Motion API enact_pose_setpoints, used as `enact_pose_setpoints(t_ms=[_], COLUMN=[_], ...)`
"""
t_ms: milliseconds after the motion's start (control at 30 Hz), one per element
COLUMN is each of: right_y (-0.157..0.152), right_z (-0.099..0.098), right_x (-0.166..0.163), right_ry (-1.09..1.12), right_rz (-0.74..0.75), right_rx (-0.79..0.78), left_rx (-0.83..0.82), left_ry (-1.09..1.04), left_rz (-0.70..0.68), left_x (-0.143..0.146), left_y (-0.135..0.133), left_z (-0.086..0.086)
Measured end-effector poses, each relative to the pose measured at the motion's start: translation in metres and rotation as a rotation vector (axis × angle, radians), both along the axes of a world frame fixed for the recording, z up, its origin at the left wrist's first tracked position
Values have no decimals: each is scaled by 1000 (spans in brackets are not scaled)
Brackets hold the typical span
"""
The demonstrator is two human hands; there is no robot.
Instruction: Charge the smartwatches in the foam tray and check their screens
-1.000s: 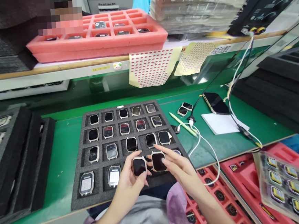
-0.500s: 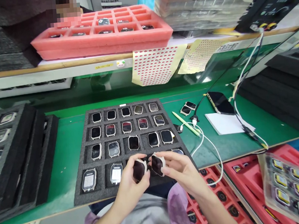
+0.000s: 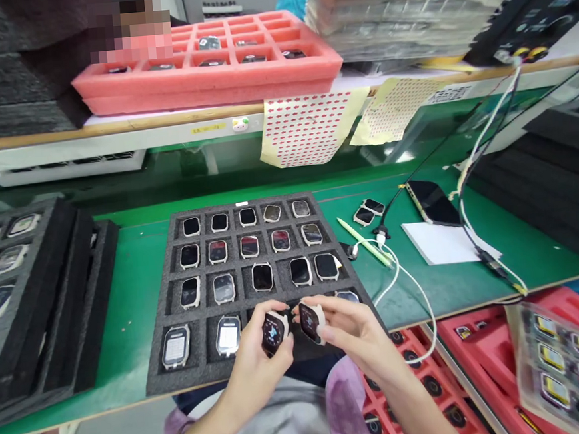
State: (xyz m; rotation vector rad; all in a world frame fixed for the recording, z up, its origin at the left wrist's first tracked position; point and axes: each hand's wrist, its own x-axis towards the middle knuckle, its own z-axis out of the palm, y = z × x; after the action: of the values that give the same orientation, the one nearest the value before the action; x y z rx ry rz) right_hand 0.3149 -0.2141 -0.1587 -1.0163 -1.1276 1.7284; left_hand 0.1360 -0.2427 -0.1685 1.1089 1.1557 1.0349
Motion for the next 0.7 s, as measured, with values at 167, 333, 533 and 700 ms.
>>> enact_pose_setpoints(t_ms=[167,333,533,700], right_y=[-1,-1,-1,-2], right_z=[0,0,0,0], right_x=[1,2,2,2], right_ry=[20,5,13,-32], right_rz=[-6,0,21,13], right_rx=[-14,18,12,19], left_rx=[1,21,46,26], left_ry=[-17,-4,-8,-41], left_rz=[-2,-25,-34,-37], left_x=[0,-1,-2,-2], left_y=[-1,-1,-1,-2], left_z=[3,-2,-6,-3])
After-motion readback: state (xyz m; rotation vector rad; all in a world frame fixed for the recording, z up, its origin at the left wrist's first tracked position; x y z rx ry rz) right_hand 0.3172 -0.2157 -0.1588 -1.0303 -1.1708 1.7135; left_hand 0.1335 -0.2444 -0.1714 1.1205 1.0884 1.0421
